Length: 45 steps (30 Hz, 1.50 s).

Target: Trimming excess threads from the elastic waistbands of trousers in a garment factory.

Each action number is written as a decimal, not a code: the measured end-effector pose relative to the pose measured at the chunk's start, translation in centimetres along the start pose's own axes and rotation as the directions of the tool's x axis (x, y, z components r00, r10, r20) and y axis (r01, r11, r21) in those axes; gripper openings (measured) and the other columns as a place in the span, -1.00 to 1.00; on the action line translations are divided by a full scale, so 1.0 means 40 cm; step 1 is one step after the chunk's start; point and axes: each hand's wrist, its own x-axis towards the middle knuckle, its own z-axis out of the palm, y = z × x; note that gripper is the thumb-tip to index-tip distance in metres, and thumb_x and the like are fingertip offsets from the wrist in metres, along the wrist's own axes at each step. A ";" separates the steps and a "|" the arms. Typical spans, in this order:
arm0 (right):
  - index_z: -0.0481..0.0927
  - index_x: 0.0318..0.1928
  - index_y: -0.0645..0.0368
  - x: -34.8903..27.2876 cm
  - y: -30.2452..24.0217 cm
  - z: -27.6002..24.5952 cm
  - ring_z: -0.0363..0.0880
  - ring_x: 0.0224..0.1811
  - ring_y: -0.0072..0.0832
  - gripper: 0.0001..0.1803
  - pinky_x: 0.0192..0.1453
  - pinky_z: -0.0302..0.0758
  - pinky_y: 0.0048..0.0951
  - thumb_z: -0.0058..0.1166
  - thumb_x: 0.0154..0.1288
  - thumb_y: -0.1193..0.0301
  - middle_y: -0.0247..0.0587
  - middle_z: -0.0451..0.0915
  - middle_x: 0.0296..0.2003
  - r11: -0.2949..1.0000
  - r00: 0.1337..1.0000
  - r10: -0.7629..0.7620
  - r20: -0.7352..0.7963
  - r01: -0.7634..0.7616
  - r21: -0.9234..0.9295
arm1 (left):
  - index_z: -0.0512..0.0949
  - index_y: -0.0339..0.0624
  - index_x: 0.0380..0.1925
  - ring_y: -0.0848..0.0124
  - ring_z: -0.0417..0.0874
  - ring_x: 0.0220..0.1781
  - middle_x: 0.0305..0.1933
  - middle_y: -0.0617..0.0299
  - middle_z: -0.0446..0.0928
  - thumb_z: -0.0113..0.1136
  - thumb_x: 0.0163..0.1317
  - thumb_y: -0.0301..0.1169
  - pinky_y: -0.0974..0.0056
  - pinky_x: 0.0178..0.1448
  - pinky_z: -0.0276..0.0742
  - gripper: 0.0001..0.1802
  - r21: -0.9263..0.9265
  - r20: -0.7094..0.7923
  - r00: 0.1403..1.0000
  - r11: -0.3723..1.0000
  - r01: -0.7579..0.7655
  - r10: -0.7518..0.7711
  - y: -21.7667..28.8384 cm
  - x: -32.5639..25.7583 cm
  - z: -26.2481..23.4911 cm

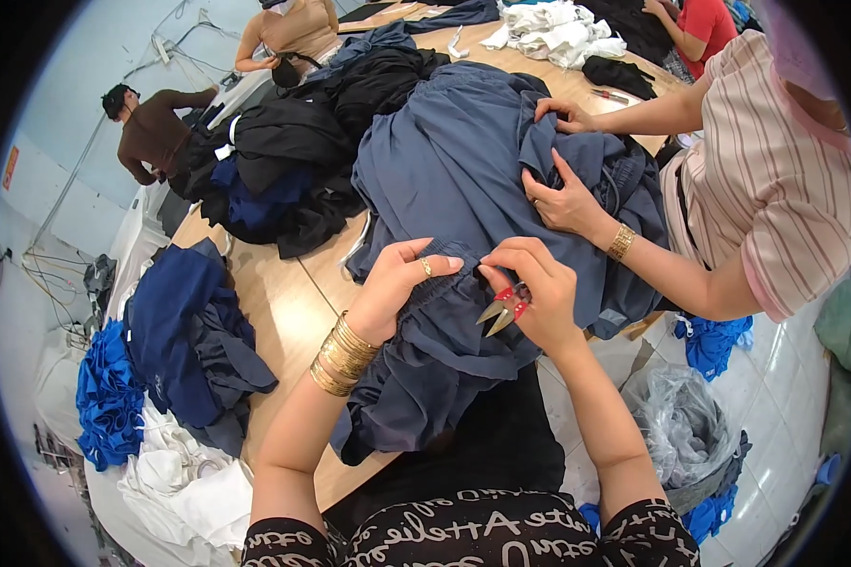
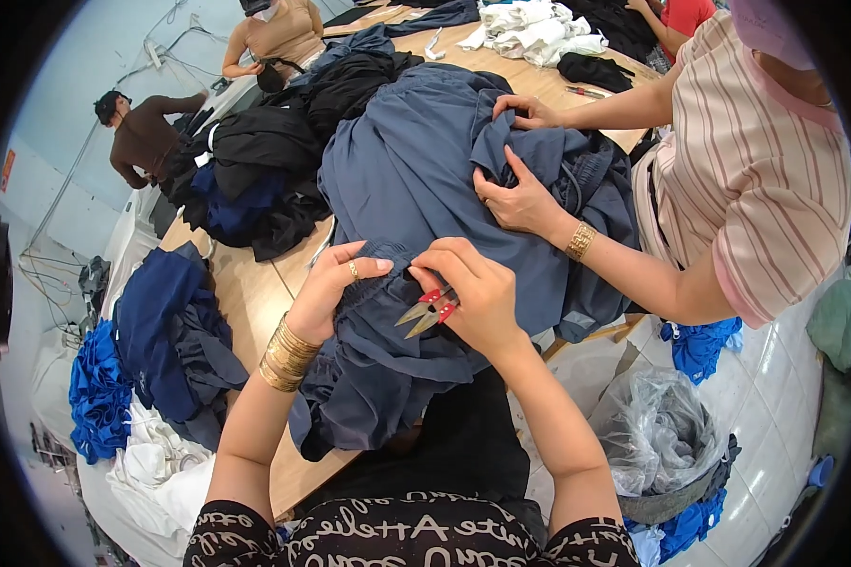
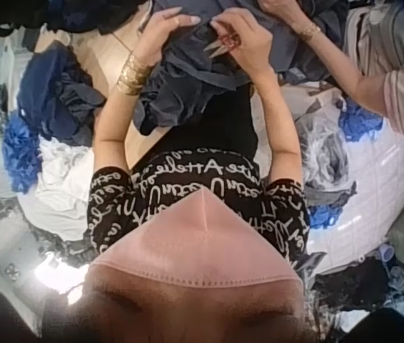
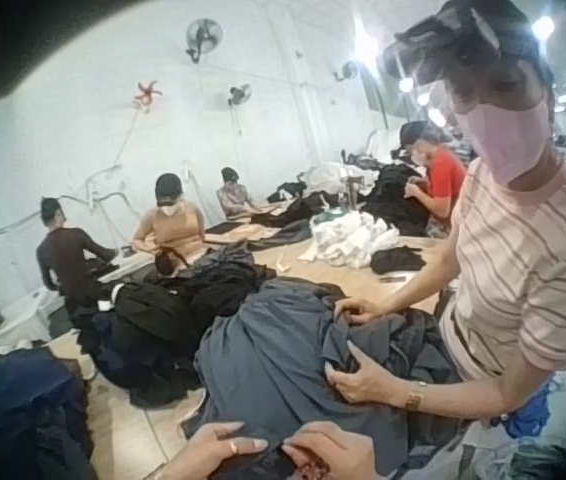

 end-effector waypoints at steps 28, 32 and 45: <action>0.50 -0.20 0.15 0.008 -0.090 -0.068 0.47 -0.46 -0.36 -0.78 -0.39 0.42 -0.36 0.15 0.14 0.40 -0.26 0.48 -0.45 0.965 0.928 0.199 0.315 -0.130 -0.227 | 0.59 -0.37 -0.36 0.66 0.53 -0.35 -0.37 0.32 0.60 0.21 0.11 -0.49 0.53 -0.23 0.44 -0.86 0.024 -0.037 0.992 0.993 -0.117 0.118 -0.040 -0.024 0.018; 0.48 -0.25 0.16 0.016 -0.112 -0.071 0.48 -0.44 -0.40 -0.79 -0.43 0.43 -0.46 0.18 0.12 0.40 -0.29 0.45 -0.41 0.933 0.875 0.322 0.362 -0.228 -0.278 | 0.58 -0.36 -0.38 0.70 0.47 -0.38 -0.41 0.37 0.58 0.23 0.11 -0.48 0.54 -0.28 0.39 -0.86 0.080 -0.022 0.982 0.979 -0.185 0.187 -0.053 -0.021 0.013; 0.47 -0.29 0.17 0.008 -0.109 -0.080 0.45 -0.46 -0.42 -0.79 -0.45 0.42 -0.45 0.18 0.12 0.38 -0.32 0.44 -0.46 0.922 0.934 0.161 0.320 -0.027 -0.385 | 0.58 -0.38 -0.40 0.73 0.40 -0.42 -0.49 0.44 0.52 0.23 0.12 -0.45 0.56 -0.33 0.33 -0.83 0.159 0.012 0.976 0.963 -0.218 0.219 -0.057 -0.036 0.024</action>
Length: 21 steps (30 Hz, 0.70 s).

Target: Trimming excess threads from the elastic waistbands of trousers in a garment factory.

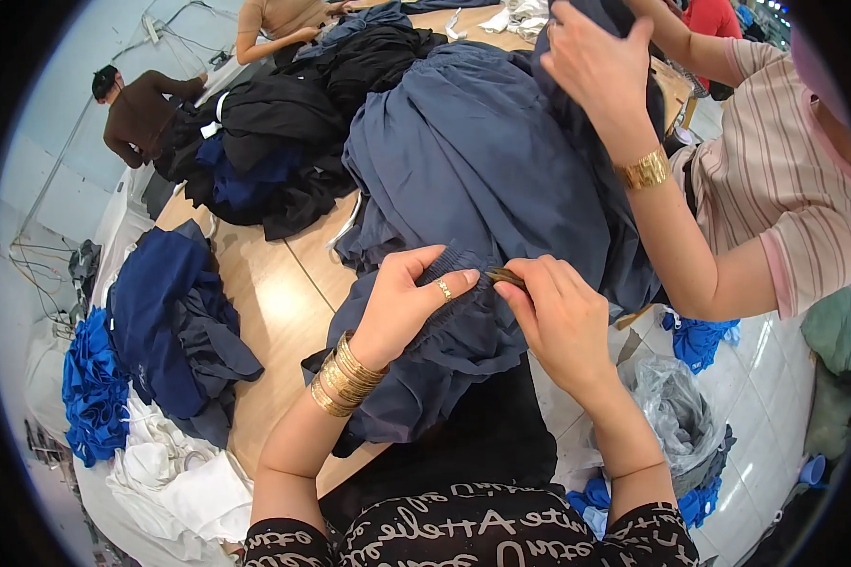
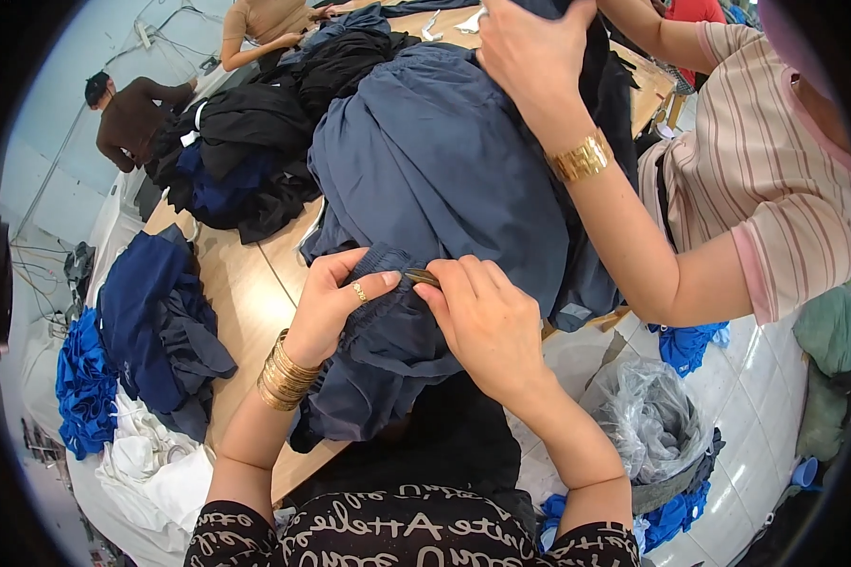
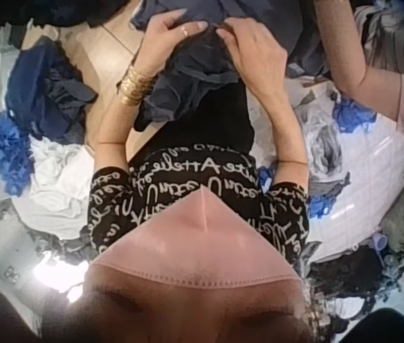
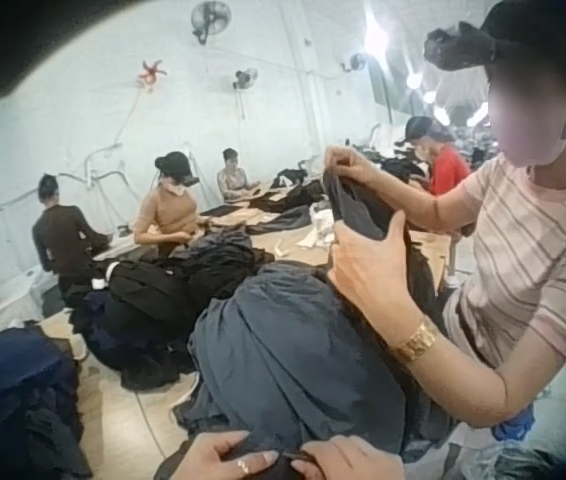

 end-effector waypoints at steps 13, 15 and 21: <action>0.49 -0.33 0.15 -0.006 -0.008 -0.010 0.44 -0.48 -0.43 -0.84 -0.45 0.40 -0.47 0.18 0.13 0.39 -0.33 0.46 -0.47 0.998 0.999 -0.035 -0.003 0.035 -0.050 | 0.57 -0.39 -0.41 0.72 0.37 -0.43 -0.52 0.41 0.51 0.22 0.13 -0.41 0.53 -0.31 0.34 -0.80 0.063 0.008 0.998 0.996 -0.056 0.056 -0.001 -0.006 0.002; 0.49 -0.33 0.15 -0.007 -0.007 -0.009 0.44 -0.47 -0.43 -0.84 -0.45 0.40 -0.47 0.18 0.12 0.40 -0.33 0.46 -0.47 0.998 0.999 -0.035 0.000 0.034 -0.049 | 0.57 -0.39 -0.41 0.72 0.38 -0.42 -0.51 0.40 0.52 0.23 0.13 -0.41 0.53 -0.31 0.35 -0.80 0.049 0.009 0.998 0.997 -0.061 0.061 -0.003 -0.006 0.004; 0.49 -0.33 0.15 -0.007 -0.008 -0.011 0.44 -0.47 -0.42 -0.85 -0.44 0.40 -0.46 0.17 0.13 0.40 -0.33 0.46 -0.47 0.998 1.000 -0.020 0.008 0.021 -0.052 | 0.57 -0.39 -0.39 0.71 0.40 -0.42 -0.51 0.40 0.53 0.23 0.13 -0.41 0.52 -0.31 0.36 -0.79 0.017 0.000 0.999 0.999 -0.044 0.044 -0.003 -0.006 0.009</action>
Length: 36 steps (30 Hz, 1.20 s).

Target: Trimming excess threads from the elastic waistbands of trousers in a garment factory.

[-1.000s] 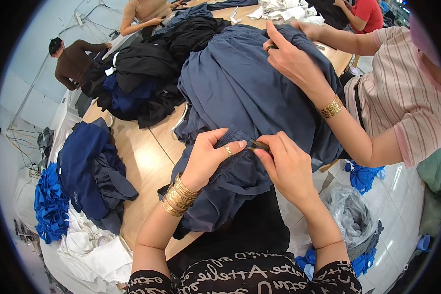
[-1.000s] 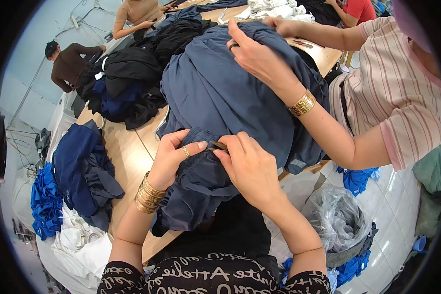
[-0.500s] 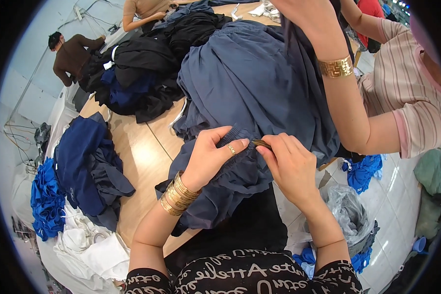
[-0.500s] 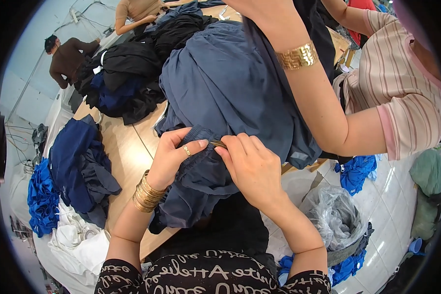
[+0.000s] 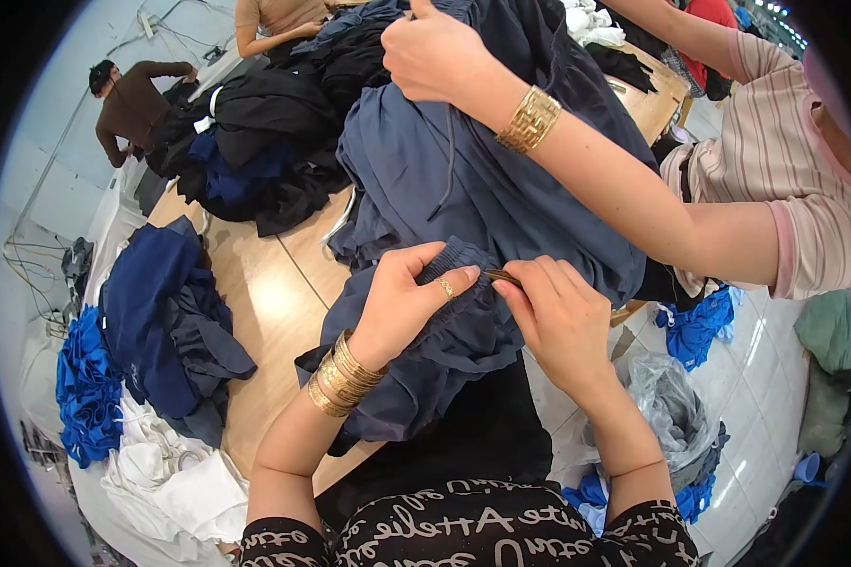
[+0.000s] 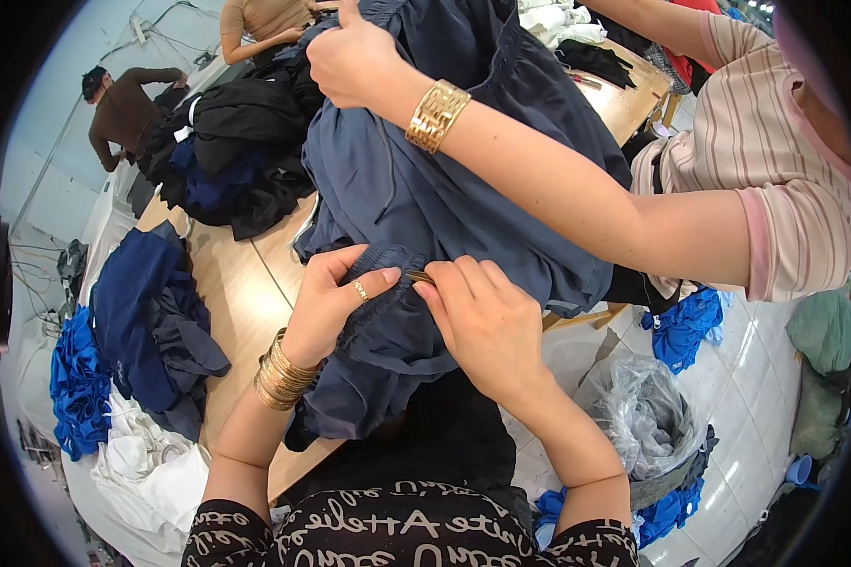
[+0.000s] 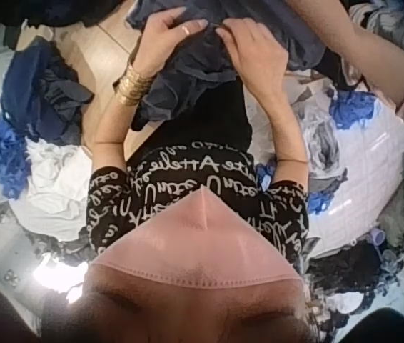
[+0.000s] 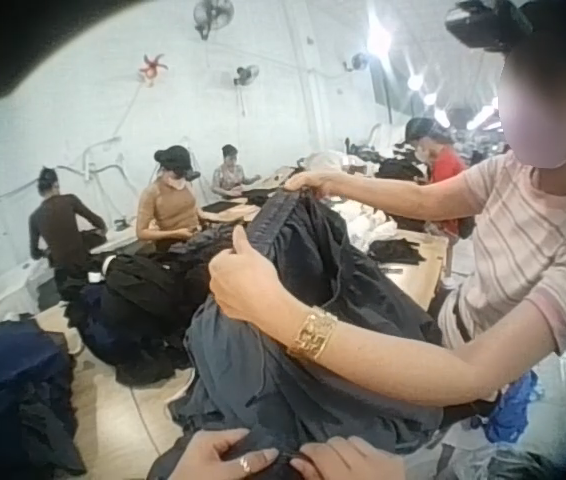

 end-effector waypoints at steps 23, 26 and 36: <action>0.47 -0.31 0.17 -0.017 -0.006 0.033 0.51 -0.45 -0.37 -0.85 -0.44 0.44 -0.43 0.13 0.17 0.41 -0.28 0.47 -0.47 0.985 0.994 0.100 -0.043 -0.093 0.142 | 0.58 -0.37 -0.32 0.70 0.47 -0.39 -0.40 0.36 0.58 0.19 0.17 -0.45 0.54 -0.29 0.41 -0.83 -0.163 -0.010 0.997 0.984 0.069 -0.071 -0.007 -0.010 0.016; 0.46 -0.31 0.18 -0.019 -0.006 0.035 0.52 -0.45 -0.36 -0.85 -0.43 0.45 -0.42 0.14 0.18 0.41 -0.27 0.47 -0.46 0.982 0.994 0.103 -0.044 -0.095 0.163 | 0.58 -0.38 -0.29 0.69 0.50 -0.36 -0.36 0.35 0.59 0.17 0.19 -0.45 0.54 -0.26 0.43 -0.82 -0.187 0.007 0.997 0.979 0.082 -0.083 -0.007 -0.014 0.014; 0.48 -0.31 0.21 -0.040 -0.015 0.040 0.53 -0.48 -0.24 -0.87 -0.40 0.45 -0.40 0.14 0.17 0.47 -0.18 0.52 -0.45 0.944 0.986 0.166 0.010 -0.162 0.287 | 0.58 -0.36 -0.26 0.68 0.50 -0.35 -0.35 0.36 0.59 0.18 0.19 -0.43 0.52 -0.23 0.44 -0.81 -0.165 0.020 0.996 0.983 0.085 -0.083 -0.035 -0.033 0.007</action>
